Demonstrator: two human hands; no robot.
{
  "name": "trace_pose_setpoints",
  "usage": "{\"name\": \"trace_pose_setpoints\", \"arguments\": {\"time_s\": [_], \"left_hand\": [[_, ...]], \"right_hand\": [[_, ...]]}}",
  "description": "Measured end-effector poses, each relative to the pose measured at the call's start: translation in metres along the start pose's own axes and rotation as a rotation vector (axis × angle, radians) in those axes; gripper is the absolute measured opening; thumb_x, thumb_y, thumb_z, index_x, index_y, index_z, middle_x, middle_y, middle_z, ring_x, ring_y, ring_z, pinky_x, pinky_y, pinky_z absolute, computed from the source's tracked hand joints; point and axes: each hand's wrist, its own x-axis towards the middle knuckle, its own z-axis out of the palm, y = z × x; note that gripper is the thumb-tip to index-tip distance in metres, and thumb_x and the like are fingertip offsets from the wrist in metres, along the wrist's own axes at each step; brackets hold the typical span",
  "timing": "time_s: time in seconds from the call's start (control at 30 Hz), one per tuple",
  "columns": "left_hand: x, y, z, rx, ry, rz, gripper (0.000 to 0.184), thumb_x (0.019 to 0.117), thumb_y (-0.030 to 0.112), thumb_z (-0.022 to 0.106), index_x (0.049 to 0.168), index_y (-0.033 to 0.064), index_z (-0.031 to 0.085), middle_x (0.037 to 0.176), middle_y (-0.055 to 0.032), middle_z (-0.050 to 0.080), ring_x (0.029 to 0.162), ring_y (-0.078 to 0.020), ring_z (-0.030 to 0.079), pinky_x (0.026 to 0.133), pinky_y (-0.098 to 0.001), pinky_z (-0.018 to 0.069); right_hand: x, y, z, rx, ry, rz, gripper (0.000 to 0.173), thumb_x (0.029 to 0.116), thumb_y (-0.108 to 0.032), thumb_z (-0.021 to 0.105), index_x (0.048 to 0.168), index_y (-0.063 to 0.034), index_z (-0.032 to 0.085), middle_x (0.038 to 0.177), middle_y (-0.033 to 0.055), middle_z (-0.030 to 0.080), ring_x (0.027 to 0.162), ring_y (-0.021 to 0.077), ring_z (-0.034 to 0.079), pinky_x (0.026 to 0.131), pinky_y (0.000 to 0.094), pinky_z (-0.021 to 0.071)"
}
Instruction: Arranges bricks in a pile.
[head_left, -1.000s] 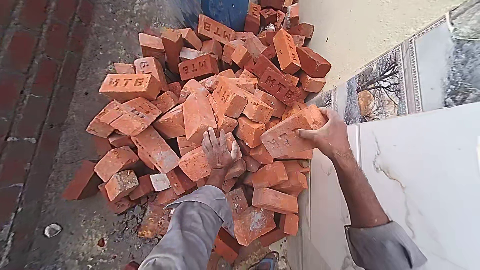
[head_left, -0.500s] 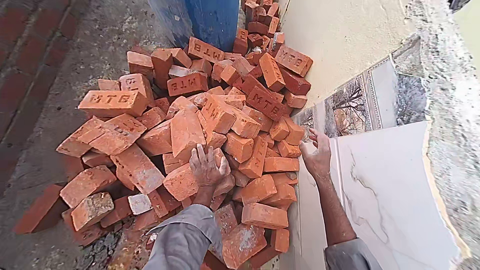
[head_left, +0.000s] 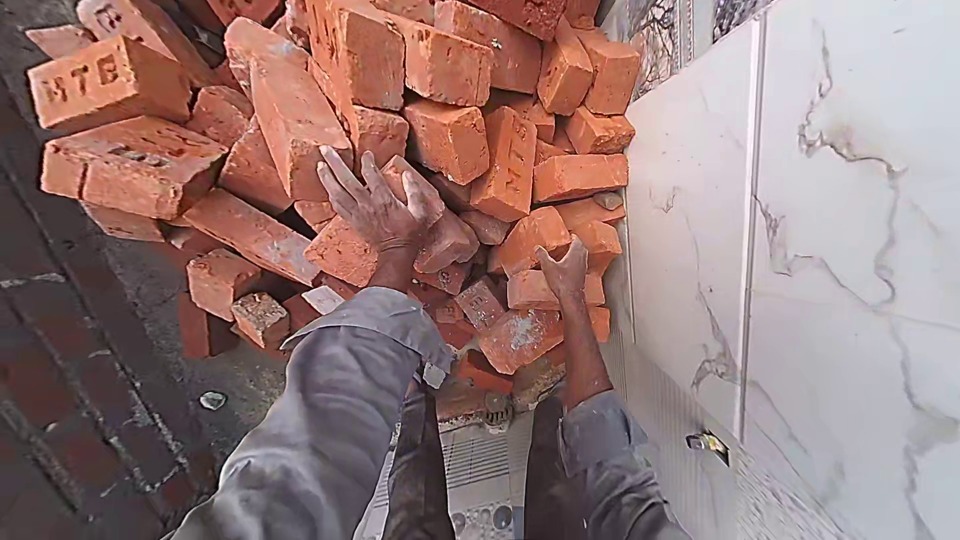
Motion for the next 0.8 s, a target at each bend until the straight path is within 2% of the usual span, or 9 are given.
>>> {"name": "trace_pose_setpoints", "arguments": {"time_s": [0.13, 0.2, 0.27, 0.33, 0.4, 0.47, 0.53, 0.63, 0.8], "left_hand": [[0.003, 0.005, -0.005, 0.015, -0.026, -0.006, 0.080, 0.0917, 0.068, 0.034, 0.149, 0.0170, 0.053, 0.167, -0.0238, 0.022, 0.153, -0.0435, 0.023, 0.121, -0.0580, 0.0190], [0.004, 0.003, -0.003, 0.023, -0.007, -0.003, 0.078, 0.0921, 0.067, 0.034, 0.149, 0.0172, 0.053, 0.167, -0.0239, 0.023, 0.153, -0.0434, 0.023, 0.122, -0.0579, 0.0184], [0.004, 0.003, -0.001, 0.017, 0.016, 0.009, 0.077, 0.0916, 0.066, 0.037, 0.148, 0.0163, 0.055, 0.166, -0.0248, 0.026, 0.153, -0.0435, 0.024, 0.123, -0.0566, 0.0188], [0.004, 0.004, -0.002, 0.023, 0.015, 0.004, 0.076, 0.0929, 0.066, 0.036, 0.148, 0.0166, 0.054, 0.166, -0.0241, 0.025, 0.153, -0.0434, 0.024, 0.122, -0.0576, 0.0197], [0.006, 0.003, -0.003, 0.049, 0.010, 0.002, 0.080, 0.0926, 0.069, 0.034, 0.150, 0.0169, 0.052, 0.167, -0.0237, 0.024, 0.152, -0.0446, 0.024, 0.117, -0.0622, 0.0236], [0.005, 0.002, -0.002, 0.064, 0.022, 0.011, 0.079, 0.0932, 0.069, 0.033, 0.149, 0.0175, 0.053, 0.166, -0.0235, 0.024, 0.152, -0.0445, 0.026, 0.118, -0.0600, 0.0246], [0.006, 0.001, -0.001, 0.051, 0.033, 0.025, 0.076, 0.0944, 0.067, 0.034, 0.147, 0.0158, 0.056, 0.166, -0.0243, 0.026, 0.151, -0.0447, 0.027, 0.121, -0.0568, 0.0235], [0.011, -0.001, -0.001, 0.071, 0.021, 0.021, 0.078, 0.0931, 0.067, 0.033, 0.148, 0.0154, 0.054, 0.166, -0.0242, 0.024, 0.152, -0.0434, 0.026, 0.121, -0.0564, 0.0225], [0.008, -0.003, 0.001, 0.084, 0.050, 0.038, 0.077, 0.0933, 0.067, 0.036, 0.148, 0.0160, 0.055, 0.165, -0.0244, 0.026, 0.151, -0.0425, 0.028, 0.120, -0.0560, 0.0254]], "right_hand": [[0.008, 0.036, -0.036, -0.355, -0.284, -0.164, 0.079, 0.0740, -0.050, 0.085, 0.134, -0.0061, 0.060, 0.130, 0.0187, 0.063, 0.120, 0.0366, 0.061, 0.096, 0.0593, 0.0523], [0.006, 0.073, -0.035, -0.501, -0.423, -0.289, 0.082, 0.0724, -0.050, 0.086, 0.136, -0.0058, 0.060, 0.135, 0.0165, 0.062, 0.127, 0.0333, 0.058, 0.106, 0.0541, 0.0487], [0.005, 0.107, -0.022, -0.644, -0.483, -0.451, 0.097, 0.0705, -0.050, 0.086, 0.149, -0.0062, 0.049, 0.152, 0.0143, 0.051, 0.143, 0.0303, 0.046, 0.119, 0.0509, 0.0364], [0.015, 0.123, -0.009, -0.702, -0.504, -0.594, 0.106, 0.0694, -0.046, 0.087, 0.156, -0.0076, 0.040, 0.157, 0.0132, 0.047, 0.146, 0.0297, 0.043, 0.120, 0.0512, 0.0333], [0.033, 0.126, -0.001, -0.671, -0.527, -0.708, 0.102, 0.0681, -0.042, 0.090, 0.154, -0.0107, 0.044, 0.146, 0.0130, 0.056, 0.135, 0.0308, 0.054, 0.113, 0.0531, 0.0415], [0.046, 0.132, 0.000, -0.587, -0.562, -0.775, 0.097, 0.0611, -0.044, 0.091, 0.146, -0.0161, 0.053, 0.132, 0.0109, 0.065, 0.118, 0.0320, 0.063, 0.096, 0.0572, 0.0518], [0.048, 0.119, -0.010, -0.562, -0.634, -0.750, 0.091, 0.0594, -0.046, 0.088, 0.140, -0.0186, 0.057, 0.130, 0.0096, 0.066, 0.116, 0.0321, 0.065, 0.088, 0.0594, 0.0539], [0.044, 0.091, -0.022, -0.620, -0.702, -0.668, 0.085, 0.0649, -0.043, 0.087, 0.140, -0.0171, 0.057, 0.133, 0.0095, 0.065, 0.120, 0.0317, 0.064, 0.089, 0.0596, 0.0540], [0.033, 0.093, -0.025, -0.630, -0.672, -0.626, 0.086, 0.0634, -0.043, 0.089, 0.140, -0.0190, 0.057, 0.132, 0.0085, 0.066, 0.120, 0.0321, 0.064, 0.089, 0.0592, 0.0539]]}}
